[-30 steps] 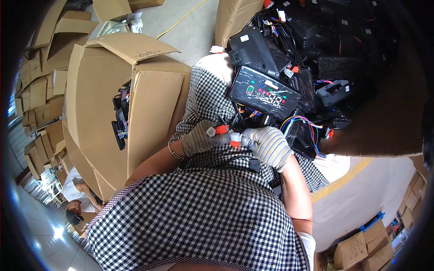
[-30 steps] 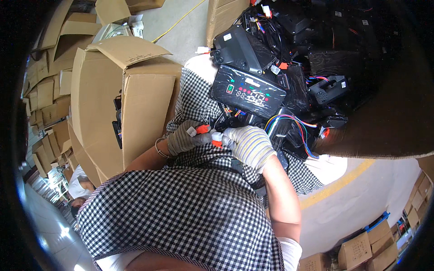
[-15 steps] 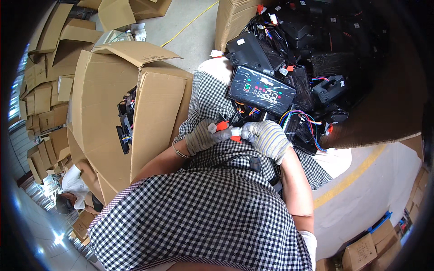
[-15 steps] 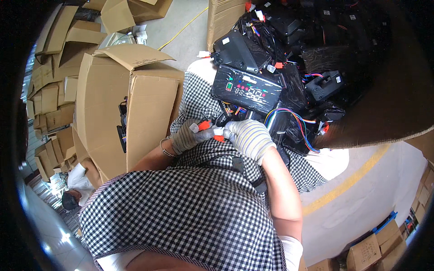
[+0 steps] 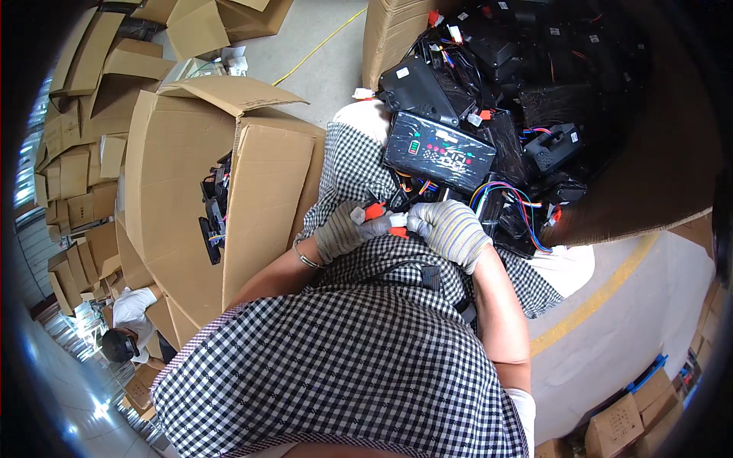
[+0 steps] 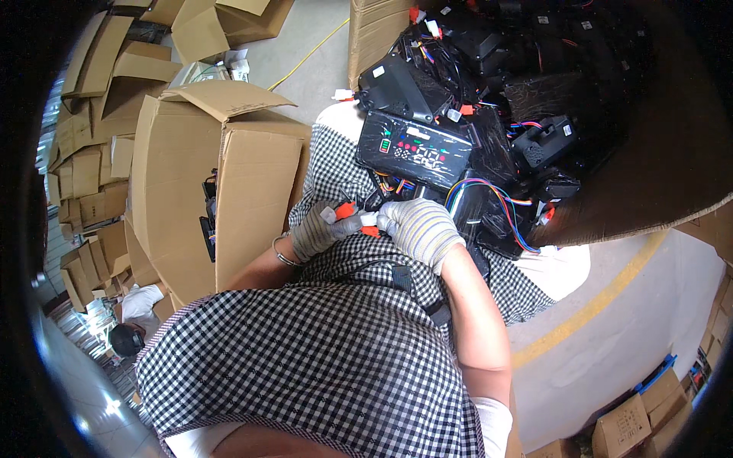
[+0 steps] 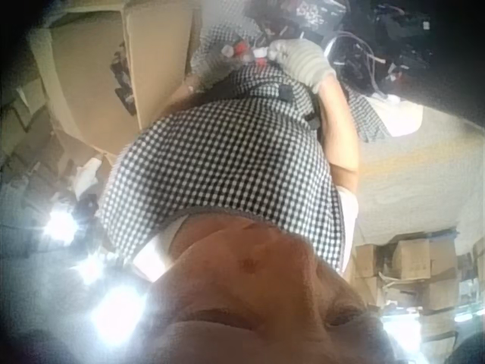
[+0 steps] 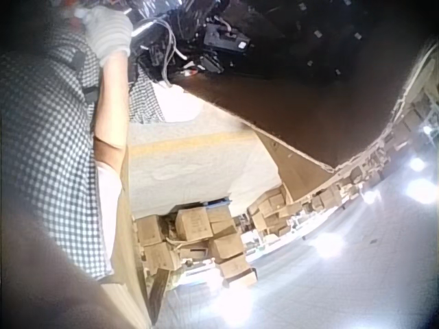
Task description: The person tests digital display units by taking them from a large cardboard box, connecting wire harnesses by hand to power on the screens, and placing the units into an adjacent cardboard box.
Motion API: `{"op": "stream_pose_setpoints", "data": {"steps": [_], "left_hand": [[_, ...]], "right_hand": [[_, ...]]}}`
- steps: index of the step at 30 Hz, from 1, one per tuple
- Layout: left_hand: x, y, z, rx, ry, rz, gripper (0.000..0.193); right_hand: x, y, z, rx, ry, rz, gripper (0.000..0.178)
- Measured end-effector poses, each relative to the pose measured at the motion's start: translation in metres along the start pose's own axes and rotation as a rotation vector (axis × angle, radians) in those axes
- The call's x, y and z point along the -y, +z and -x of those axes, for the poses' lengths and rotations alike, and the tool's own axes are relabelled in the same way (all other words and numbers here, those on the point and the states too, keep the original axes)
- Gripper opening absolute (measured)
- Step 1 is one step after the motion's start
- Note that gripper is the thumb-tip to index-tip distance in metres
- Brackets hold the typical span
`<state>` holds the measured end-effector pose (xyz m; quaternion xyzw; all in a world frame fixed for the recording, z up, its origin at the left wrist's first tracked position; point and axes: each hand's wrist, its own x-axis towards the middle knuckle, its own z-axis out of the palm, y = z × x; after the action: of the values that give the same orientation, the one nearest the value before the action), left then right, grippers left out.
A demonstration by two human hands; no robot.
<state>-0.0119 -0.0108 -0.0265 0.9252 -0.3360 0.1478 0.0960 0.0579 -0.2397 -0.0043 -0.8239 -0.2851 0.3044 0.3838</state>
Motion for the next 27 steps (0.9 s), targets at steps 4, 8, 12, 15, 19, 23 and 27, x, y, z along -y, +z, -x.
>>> {"op": "stream_pose_setpoints", "data": {"steps": [4, 8, 12, 15, 19, 23, 27], "left_hand": [[0.000, 0.003, 0.003, -0.014, 0.042, -0.050, 0.036], [0.001, 0.010, 0.012, 0.085, -0.059, 0.219, 0.038], [0.002, 0.016, 0.018, 0.068, -0.041, 0.205, 0.039], [-0.002, 0.012, 0.015, -0.015, -0.044, 0.145, 0.038], [-0.001, 0.010, 0.016, 0.033, -0.052, 0.213, 0.037], [-0.002, 0.009, 0.015, 0.031, -0.054, 0.242, 0.041], [0.000, 0.019, 0.019, 0.036, -0.050, 0.258, 0.039]], "right_hand": [[-0.001, 0.001, 0.002, -0.010, -0.003, -0.005, 0.012], [0.000, 0.000, 0.003, -0.010, -0.013, 0.010, 0.012], [0.002, -0.001, 0.004, -0.020, -0.013, 0.004, 0.012], [0.003, -0.002, 0.005, -0.025, -0.016, 0.000, 0.012], [0.005, -0.003, 0.007, -0.020, -0.006, 0.011, 0.012], [0.004, -0.001, 0.009, -0.030, -0.015, -0.009, 0.013], [0.002, -0.001, 0.008, -0.031, -0.008, -0.032, 0.015]]}}
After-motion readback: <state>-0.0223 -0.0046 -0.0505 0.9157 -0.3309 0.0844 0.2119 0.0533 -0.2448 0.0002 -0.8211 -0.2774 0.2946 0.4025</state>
